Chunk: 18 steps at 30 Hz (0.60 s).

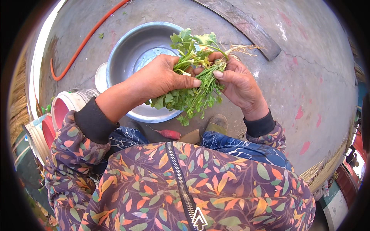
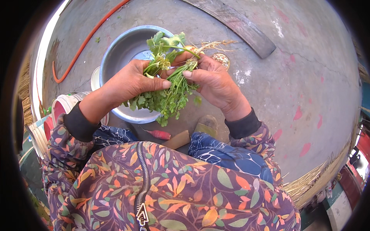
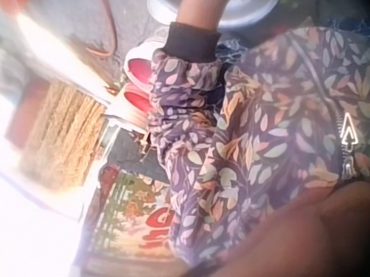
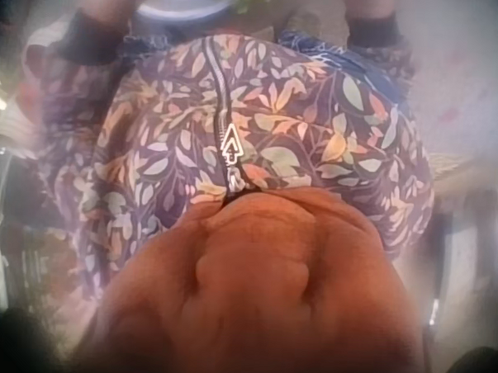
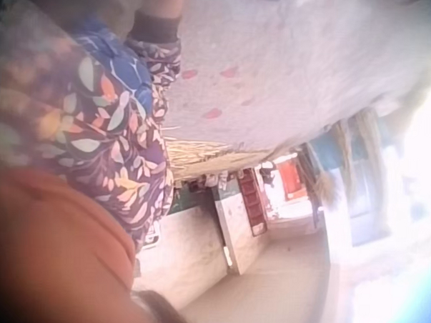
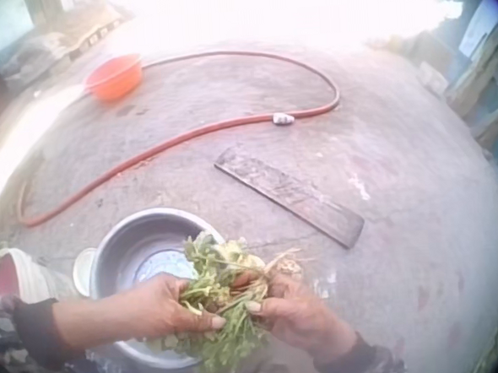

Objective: The person sits on the ground and washes a bunch of leafy green herbs. They pick leaves from the stems, place them in a metal basin, pour water from a pink scoop to rinse them, and then transfer the washed leaves into the scoop.

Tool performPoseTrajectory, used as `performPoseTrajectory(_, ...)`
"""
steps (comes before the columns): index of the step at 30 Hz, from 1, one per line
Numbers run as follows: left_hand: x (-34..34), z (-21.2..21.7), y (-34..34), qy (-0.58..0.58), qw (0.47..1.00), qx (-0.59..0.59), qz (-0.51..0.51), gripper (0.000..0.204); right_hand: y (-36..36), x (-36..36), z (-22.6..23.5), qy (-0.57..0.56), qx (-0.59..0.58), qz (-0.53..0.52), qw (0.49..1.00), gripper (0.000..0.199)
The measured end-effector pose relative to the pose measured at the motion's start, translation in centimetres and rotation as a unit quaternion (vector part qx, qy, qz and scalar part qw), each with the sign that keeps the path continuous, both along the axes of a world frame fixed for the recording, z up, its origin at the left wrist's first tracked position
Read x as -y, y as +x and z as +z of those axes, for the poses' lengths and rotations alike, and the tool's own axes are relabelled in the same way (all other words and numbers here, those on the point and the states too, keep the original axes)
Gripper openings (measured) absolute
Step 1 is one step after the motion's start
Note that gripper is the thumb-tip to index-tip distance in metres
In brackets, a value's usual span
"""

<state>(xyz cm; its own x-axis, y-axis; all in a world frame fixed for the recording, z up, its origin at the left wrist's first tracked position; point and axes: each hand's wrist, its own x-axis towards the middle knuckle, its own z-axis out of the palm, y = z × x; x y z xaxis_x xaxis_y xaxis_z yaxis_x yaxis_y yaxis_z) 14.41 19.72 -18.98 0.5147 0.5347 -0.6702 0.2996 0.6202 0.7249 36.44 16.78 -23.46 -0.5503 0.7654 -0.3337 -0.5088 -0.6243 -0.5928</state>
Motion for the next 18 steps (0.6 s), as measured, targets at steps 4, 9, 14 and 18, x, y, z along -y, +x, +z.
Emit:
performPoseTrajectory(4,-0.17,0.52,0.0,-0.007,1.0,-0.023,-0.006,0.026,-0.16,0.17,0.12,0.018,0.01,-0.009,1.0,0.037)
performPoseTrajectory(9,-0.26,0.88,0.03,-0.014,1.0,-0.022,0.001,0.019,-0.49,0.32,0.43,0.002,0.082,-0.008,0.997,0.036)
performPoseTrajectory(14,-0.34,0.51,-0.32,-0.051,0.998,0.019,0.014,0.02,-0.2,0.32,-0.01,0.027,0.15,0.029,0.988,0.04)
performPoseTrajectory(18,-0.2,0.71,-0.27,-0.075,0.997,-0.013,0.028,0.019,-0.24,0.3,0.25,0.066,0.208,0.058,0.974,0.038)
